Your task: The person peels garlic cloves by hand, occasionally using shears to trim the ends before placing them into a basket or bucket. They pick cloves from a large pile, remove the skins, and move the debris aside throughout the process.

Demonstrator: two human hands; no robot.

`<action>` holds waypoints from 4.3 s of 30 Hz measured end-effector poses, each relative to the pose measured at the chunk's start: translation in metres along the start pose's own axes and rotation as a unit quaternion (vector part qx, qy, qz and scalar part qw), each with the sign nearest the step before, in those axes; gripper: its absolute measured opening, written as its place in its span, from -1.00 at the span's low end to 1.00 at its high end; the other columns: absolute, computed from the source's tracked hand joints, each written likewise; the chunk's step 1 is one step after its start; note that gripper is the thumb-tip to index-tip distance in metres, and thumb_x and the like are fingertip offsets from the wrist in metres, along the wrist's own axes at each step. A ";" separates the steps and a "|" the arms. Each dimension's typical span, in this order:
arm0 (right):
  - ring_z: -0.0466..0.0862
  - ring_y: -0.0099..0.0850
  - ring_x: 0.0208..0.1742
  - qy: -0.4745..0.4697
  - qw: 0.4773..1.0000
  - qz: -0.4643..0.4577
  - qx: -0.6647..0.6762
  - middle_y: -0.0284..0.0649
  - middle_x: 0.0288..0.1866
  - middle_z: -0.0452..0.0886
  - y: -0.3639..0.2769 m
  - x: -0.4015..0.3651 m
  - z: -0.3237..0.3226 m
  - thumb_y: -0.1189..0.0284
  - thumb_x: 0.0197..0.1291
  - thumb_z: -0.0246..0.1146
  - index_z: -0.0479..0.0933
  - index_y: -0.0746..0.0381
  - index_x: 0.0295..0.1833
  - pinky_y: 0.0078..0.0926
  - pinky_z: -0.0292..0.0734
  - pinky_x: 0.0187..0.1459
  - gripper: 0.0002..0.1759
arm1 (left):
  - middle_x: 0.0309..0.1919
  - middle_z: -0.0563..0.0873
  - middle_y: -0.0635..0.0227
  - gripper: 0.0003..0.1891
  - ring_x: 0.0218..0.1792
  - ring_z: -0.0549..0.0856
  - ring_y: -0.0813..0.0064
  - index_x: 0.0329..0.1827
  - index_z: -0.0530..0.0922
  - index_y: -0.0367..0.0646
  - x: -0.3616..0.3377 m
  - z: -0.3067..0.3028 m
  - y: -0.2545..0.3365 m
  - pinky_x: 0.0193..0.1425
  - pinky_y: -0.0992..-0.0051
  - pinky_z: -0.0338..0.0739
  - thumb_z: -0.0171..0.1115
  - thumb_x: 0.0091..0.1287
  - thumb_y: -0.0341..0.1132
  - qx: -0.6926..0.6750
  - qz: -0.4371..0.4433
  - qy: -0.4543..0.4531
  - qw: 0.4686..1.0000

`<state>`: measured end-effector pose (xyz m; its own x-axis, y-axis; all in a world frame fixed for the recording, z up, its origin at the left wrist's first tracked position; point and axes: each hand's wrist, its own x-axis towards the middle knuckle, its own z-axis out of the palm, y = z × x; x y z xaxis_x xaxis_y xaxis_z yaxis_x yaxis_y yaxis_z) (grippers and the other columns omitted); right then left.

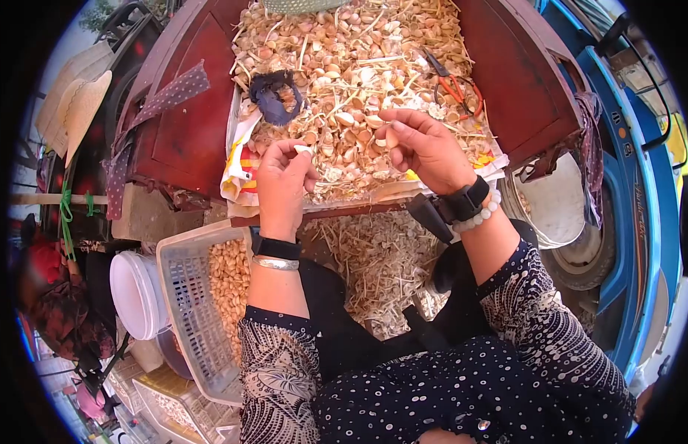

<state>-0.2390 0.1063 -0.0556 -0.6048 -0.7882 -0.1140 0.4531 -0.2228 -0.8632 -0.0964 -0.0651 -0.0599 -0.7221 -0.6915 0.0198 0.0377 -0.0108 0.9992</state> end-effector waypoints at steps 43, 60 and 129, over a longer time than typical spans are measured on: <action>0.60 -0.14 -0.26 0.076 0.775 -0.180 -0.602 -0.11 -0.33 0.56 0.019 -0.001 0.013 0.33 0.05 0.24 0.62 0.14 -0.23 -0.20 0.48 -0.23 -0.82 | -0.29 0.65 0.24 -0.78 -0.25 0.65 0.19 -0.19 0.63 -0.08 0.015 0.045 -0.024 -0.20 0.26 0.52 0.26 0.12 -0.25 0.561 0.169 -0.107 0.804; 0.63 -0.19 -0.37 0.083 0.638 -0.065 -0.763 -0.14 -0.52 0.61 -0.001 -0.007 -0.003 0.16 -0.04 0.28 0.61 0.15 -0.50 -0.22 0.50 -0.33 -0.72 | -0.28 0.65 0.23 -0.85 -0.21 0.63 0.08 -0.28 0.55 -0.14 0.022 0.047 -0.030 -0.20 0.16 0.49 0.22 0.14 -0.31 0.613 0.135 -0.148 0.764; 0.35 -0.32 0.32 -0.119 0.650 -0.282 -0.696 -0.06 0.29 0.37 0.041 0.106 -0.138 0.51 0.36 -0.06 0.35 0.40 0.22 -0.41 0.17 0.32 -0.63 | -0.73 0.49 0.24 -0.80 -0.77 0.53 0.41 -0.43 0.43 -0.31 -0.052 0.035 -0.004 -0.81 0.49 0.23 -0.02 0.29 -0.35 -0.262 -0.205 -0.017 0.943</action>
<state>-0.3747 0.0926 -0.1713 -0.2239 -0.9097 0.3499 -0.9277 0.0888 -0.3626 -0.0832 -0.0040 -0.0635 -0.7720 -0.5281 -0.3537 0.0803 -0.6330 0.7700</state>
